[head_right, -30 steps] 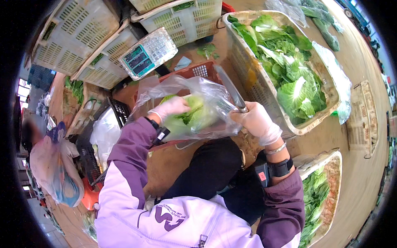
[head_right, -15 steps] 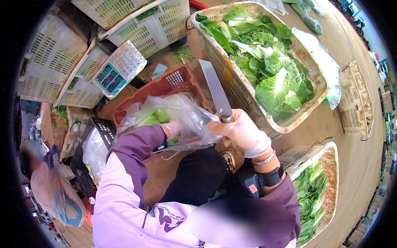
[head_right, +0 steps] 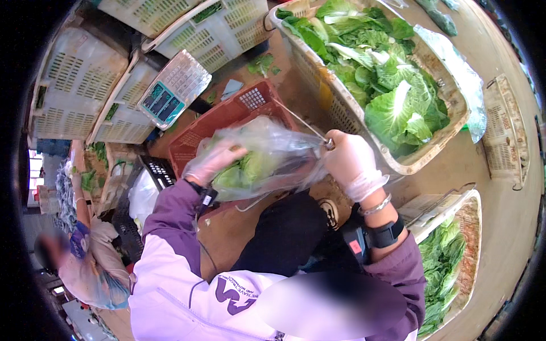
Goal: The person trims the roots of napa cabbages using a knife, weighs them on a scale, and packs them into plastic bags within a warehouse environment.
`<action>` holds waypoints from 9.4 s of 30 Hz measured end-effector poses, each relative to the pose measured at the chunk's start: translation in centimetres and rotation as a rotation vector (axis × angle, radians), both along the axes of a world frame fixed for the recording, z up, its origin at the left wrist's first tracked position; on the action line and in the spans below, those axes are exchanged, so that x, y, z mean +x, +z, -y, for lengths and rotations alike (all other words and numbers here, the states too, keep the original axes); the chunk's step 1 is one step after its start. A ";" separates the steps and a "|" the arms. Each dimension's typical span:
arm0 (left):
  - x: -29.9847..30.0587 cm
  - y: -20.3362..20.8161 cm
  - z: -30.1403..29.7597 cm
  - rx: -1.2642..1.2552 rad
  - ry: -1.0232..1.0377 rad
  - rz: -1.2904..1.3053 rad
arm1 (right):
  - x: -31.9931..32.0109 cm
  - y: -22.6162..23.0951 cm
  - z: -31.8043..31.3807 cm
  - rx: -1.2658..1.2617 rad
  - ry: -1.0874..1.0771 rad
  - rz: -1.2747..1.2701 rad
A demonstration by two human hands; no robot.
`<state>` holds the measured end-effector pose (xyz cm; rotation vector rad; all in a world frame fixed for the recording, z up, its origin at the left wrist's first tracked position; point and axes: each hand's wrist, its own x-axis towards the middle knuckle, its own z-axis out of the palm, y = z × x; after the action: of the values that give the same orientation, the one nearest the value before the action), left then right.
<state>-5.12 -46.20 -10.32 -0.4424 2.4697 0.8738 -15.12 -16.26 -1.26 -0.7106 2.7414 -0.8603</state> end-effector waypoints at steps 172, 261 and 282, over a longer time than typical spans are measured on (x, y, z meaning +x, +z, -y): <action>-3.3 19.7 -51.2 0.496 -0.502 -1.649 | 16.0 10.9 -36.3 -1.343 -0.704 -0.325; 12.0 11.6 1.8 1.205 0.369 -0.599 | -0.1 -4.8 4.0 -0.164 0.081 0.001; -6.2 -3.8 5.5 -0.103 0.059 -0.478 | 1.0 1.2 4.3 -0.926 0.204 1.474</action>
<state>-11.30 -51.69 -14.09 -0.3753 2.9610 0.9701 -14.16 -20.60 -0.06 -0.1993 0.9173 -1.6481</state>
